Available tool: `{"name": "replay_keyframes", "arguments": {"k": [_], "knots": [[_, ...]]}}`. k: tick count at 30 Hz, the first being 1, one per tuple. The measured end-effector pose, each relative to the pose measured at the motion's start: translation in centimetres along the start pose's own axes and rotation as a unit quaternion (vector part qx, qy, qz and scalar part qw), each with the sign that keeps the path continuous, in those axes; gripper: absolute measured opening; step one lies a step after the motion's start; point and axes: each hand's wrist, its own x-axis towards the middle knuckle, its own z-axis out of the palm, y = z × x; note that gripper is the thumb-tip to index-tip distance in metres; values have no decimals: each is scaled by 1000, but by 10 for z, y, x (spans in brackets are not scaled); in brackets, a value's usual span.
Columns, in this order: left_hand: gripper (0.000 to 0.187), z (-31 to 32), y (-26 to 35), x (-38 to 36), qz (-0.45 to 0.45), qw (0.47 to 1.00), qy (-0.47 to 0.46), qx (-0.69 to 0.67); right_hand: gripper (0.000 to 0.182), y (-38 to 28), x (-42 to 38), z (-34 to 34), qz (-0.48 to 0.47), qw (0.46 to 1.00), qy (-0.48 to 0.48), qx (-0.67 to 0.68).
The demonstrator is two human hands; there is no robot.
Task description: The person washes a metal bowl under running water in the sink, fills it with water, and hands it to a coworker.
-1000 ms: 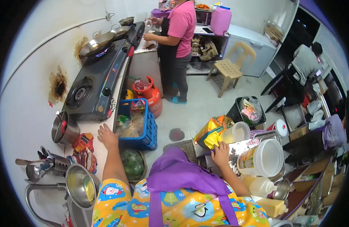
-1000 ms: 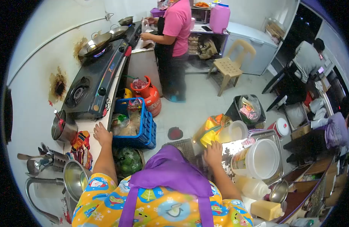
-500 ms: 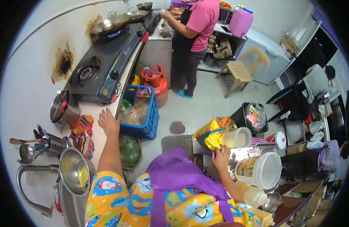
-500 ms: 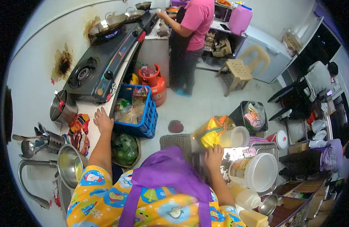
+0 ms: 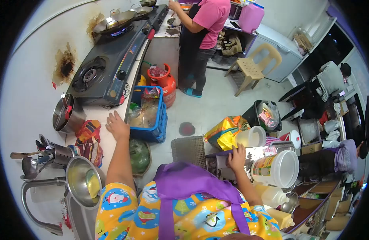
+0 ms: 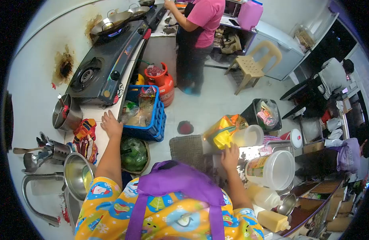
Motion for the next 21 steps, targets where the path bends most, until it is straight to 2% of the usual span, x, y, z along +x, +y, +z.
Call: {"name": "replay_keyframes", "arguments": {"k": [3,7,16,19,21], "knots": [[86,-3,-1,-1,5,1000,-1,-5,53,-14,-11,-19,26,1000,14,-6],[85,-4,-2,-1,12,1000,3,-8,63,-27,-45,-36,56,998,-17,-20],[80,-3,-6,0,32,999,23,-11,70,-24,-98,-44,-8,993,-72,-89],[76,5,-8,-1,33,999,33,-6,71,-30,-97,-46,15,989,-100,-111],[74,2,-9,-1,38,999,30,1,70,-26,-100,-41,13,992,-80,-98]]}}
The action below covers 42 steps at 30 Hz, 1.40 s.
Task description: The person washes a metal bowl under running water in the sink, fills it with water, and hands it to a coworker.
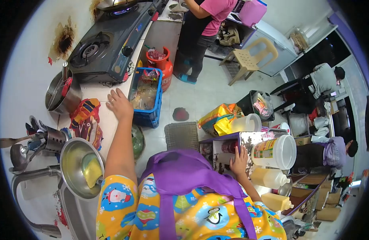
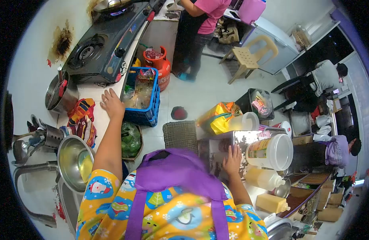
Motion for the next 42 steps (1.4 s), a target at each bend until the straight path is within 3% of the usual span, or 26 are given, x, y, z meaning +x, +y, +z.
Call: {"name": "replay_keyframes", "arguments": {"k": [9,16,24,28,33,42], "knots": [[75,-3,1,1,-10,1000,-25,-4,61,7,-1,11,-31,997,65,31],[84,11,-2,2,-2,1000,6,4,49,3,-2,2,-28,995,79,50],[111,23,-4,6,9,1000,23,12,78,5,-11,1,-6,1000,25,10],[110,17,-4,4,16,999,27,21,75,4,-45,-4,29,1000,-8,-5],[82,-5,1,-3,3,1000,-16,-14,77,7,-50,-3,39,999,-10,6],[85,0,3,-1,3,999,-31,15,72,8,-54,-6,37,998,5,47]]}}
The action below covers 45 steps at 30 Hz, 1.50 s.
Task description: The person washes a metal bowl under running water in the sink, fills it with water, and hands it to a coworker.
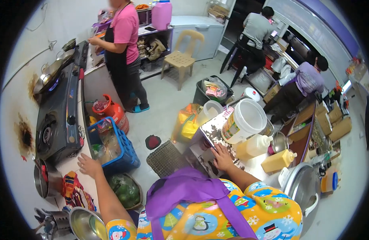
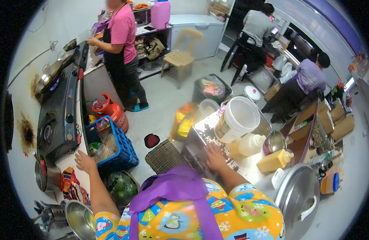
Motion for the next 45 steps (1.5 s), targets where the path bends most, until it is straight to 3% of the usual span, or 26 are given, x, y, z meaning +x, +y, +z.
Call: {"name": "replay_keyframes", "arguments": {"k": [7,45], "knots": [[88,6,-1,2,8,1000,8,13,51,-2,1,-4,-5,1000,24,19],[81,12,0,3,14,999,27,12,37,4,0,5,-5,999,44,10]]}}
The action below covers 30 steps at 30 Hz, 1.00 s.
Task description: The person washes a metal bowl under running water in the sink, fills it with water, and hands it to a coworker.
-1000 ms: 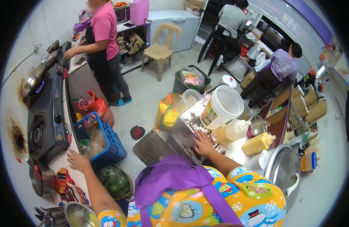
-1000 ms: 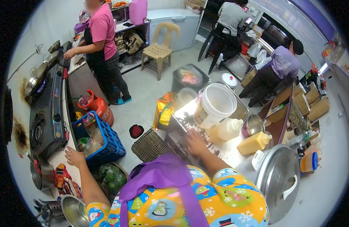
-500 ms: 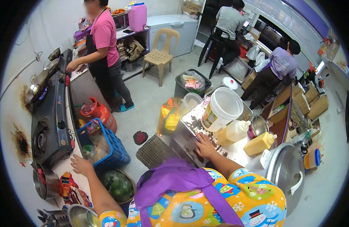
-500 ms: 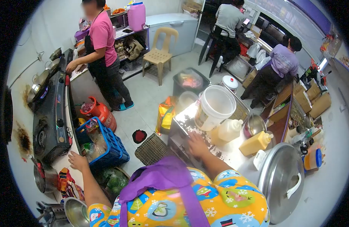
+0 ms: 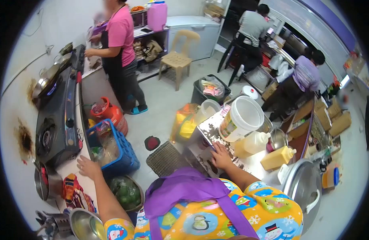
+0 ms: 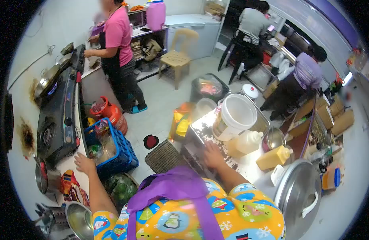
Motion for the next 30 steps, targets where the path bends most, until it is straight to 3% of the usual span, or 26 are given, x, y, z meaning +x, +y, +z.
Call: {"name": "replay_keyframes", "arguments": {"k": [12,15,18,24,30], "knots": [[67,-5,-2,-2,-10,1000,17,-17,43,-3,4,-1,-12,1000,-15,-21],[89,6,-3,3,-13,999,37,-23,42,-2,4,-1,-14,1000,-11,-21],[65,-11,-1,-4,-11,1000,10,-22,41,-2,4,-1,-17,1000,-12,-23],[66,-15,1,-4,-14,1000,1,-20,40,-3,3,-1,-17,1000,-5,-19],[86,11,-3,4,-19,1000,-7,-14,37,1,0,0,-21,1000,8,-15]]}}
